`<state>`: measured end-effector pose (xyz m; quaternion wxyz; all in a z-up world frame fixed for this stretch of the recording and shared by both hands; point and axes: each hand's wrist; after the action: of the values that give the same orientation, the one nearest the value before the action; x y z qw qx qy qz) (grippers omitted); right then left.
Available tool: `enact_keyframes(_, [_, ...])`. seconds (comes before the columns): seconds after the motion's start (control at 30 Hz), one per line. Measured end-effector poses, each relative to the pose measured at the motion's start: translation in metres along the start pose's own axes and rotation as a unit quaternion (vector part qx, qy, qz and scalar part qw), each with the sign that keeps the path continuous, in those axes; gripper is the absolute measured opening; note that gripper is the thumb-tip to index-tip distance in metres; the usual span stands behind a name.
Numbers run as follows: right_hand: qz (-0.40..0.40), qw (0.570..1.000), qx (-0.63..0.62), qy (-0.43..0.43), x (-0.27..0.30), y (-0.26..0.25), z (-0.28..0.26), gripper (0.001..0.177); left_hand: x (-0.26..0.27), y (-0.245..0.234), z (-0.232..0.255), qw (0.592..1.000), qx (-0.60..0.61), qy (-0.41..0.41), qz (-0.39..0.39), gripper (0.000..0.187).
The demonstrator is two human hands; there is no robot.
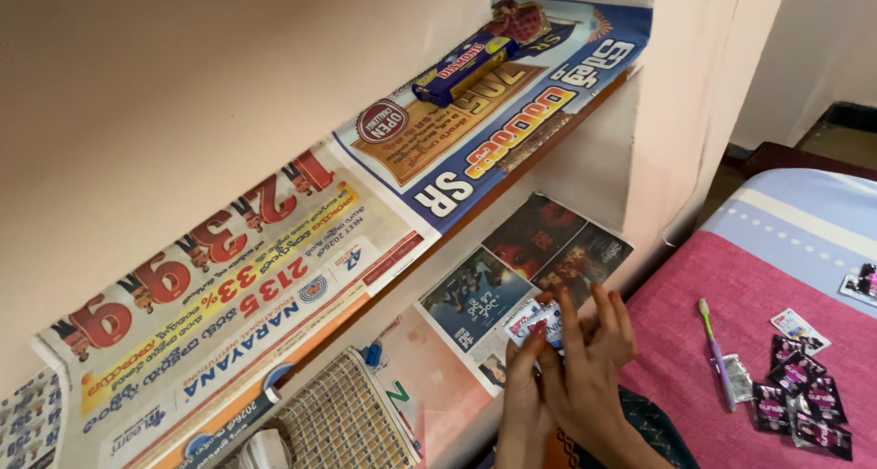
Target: The person smooths a newspaper on a wall shelf, then picks up small packets from a nearby bed and places them on the shelf. The person continues to arrange the packets and smooth the newspaper.
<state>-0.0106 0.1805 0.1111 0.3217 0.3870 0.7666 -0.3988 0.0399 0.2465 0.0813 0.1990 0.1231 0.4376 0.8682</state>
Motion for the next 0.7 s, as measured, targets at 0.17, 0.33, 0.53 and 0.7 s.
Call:
enact_keyframes(0.17, [-0.137, 0.986, -0.097, 0.010, 0.001, 0.003, 0.003, 0.071, -0.005, -0.012, 0.002, 0.996, 0.044, -0.039, 0.067, 0.046])
enact_keyframes(0.33, [-0.239, 0.936, -0.235, -0.112, -0.034, -0.041, 0.023, 0.101, -0.003, -0.024, 0.014, 0.999, -0.044, -0.019, 0.004, 0.039])
enact_keyframes(0.53, [-0.290, 0.923, -0.067, -0.244, -0.064, -0.043, 0.021, 0.123, 0.009, -0.020, 0.024, 0.983, -0.160, -0.086, 0.014, 0.046])
enact_keyframes(0.7, [-0.346, 0.903, -0.101, -0.234, -0.070, -0.043, 0.015, 0.097, 0.015, -0.018, 0.028, 0.982, -0.174, -0.050, -0.063, 0.050])
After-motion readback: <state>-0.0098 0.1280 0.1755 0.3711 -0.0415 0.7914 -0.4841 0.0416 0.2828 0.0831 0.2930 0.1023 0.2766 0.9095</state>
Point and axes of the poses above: each hand's wrist, its own x-axis away from the middle knuckle, its own y-axis out of the palm, z = x × y, and after that the axes turned 1 degree about z, right-handed
